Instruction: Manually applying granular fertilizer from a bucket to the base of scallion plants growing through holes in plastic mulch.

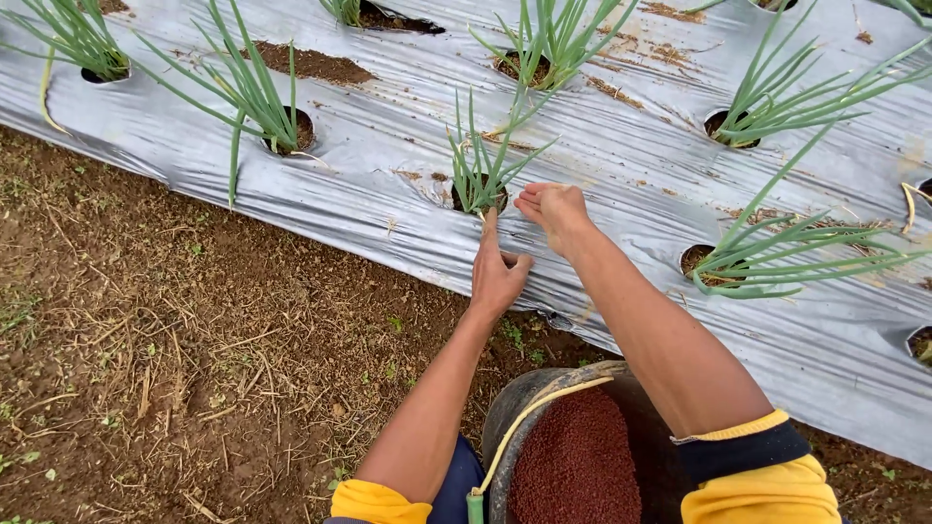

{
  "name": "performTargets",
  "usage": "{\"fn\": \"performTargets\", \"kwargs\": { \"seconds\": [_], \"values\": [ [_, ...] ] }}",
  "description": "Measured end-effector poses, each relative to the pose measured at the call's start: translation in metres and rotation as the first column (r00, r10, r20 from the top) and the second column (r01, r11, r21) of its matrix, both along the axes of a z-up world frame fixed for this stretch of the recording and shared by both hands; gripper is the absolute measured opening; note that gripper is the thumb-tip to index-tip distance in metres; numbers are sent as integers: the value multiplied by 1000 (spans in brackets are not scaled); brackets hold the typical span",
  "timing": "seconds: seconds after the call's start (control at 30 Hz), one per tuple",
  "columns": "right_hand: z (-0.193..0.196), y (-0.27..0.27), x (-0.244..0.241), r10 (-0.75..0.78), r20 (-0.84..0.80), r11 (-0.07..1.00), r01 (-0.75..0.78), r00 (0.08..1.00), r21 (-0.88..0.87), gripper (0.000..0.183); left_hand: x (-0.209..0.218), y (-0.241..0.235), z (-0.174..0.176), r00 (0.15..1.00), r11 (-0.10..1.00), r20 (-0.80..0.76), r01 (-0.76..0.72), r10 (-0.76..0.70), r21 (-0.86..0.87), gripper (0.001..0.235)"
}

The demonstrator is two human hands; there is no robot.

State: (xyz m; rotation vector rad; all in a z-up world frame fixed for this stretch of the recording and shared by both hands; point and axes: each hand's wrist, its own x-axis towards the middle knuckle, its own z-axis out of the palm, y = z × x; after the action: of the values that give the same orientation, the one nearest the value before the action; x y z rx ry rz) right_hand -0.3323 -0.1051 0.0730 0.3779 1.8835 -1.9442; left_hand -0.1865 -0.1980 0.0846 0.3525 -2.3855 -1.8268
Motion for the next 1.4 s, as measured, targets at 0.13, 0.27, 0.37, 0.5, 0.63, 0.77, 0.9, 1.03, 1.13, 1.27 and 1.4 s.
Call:
{"fn": "performTargets", "kwargs": {
  "seconds": [0.13,0.27,0.37,0.5,0.63,0.77,0.9,1.03,1.13,1.27,1.4],
  "values": [
    [56,43,54,-31,40,975,39,999,-220,27,10,-2,-1,1000,999,5,2,-2,-41,89],
    [121,105,148,-37,-3,941,34,999,-336,29,8,-12,-49,1000,983,-25,0,-4,-183,74],
    [108,159,218,-26,-272,969,-43,962,-245,36,4,-6,-54,997,986,47,-48,56,-162,58],
    [59,183,293,227,-571,966,-106,789,237,31,53,37,78,978,999,206,38,-44,29,43],
    [-66,214,298,800,-15,354,-451,600,819,44,77,76,81,928,950,207,307,-311,52,40],
    [-77,213,298,772,342,129,-658,536,742,62,102,82,82,905,939,250,327,-344,108,38],
    [-69,216,297,777,216,260,-614,591,745,59,109,78,80,945,972,251,172,-209,162,35],
    [-21,211,310,767,244,257,-633,594,730,63,97,74,54,932,964,282,177,-229,197,35],
    [-5,207,312,782,212,247,-603,586,758,67,99,75,59,926,968,302,178,-225,175,38],
    [2,208,314,777,328,131,-648,538,751,72,103,77,66,928,967,296,176,-226,186,38],
    [8,205,314,761,381,107,-681,525,724,63,102,77,64,926,967,308,164,-219,196,36]
  ]
}}
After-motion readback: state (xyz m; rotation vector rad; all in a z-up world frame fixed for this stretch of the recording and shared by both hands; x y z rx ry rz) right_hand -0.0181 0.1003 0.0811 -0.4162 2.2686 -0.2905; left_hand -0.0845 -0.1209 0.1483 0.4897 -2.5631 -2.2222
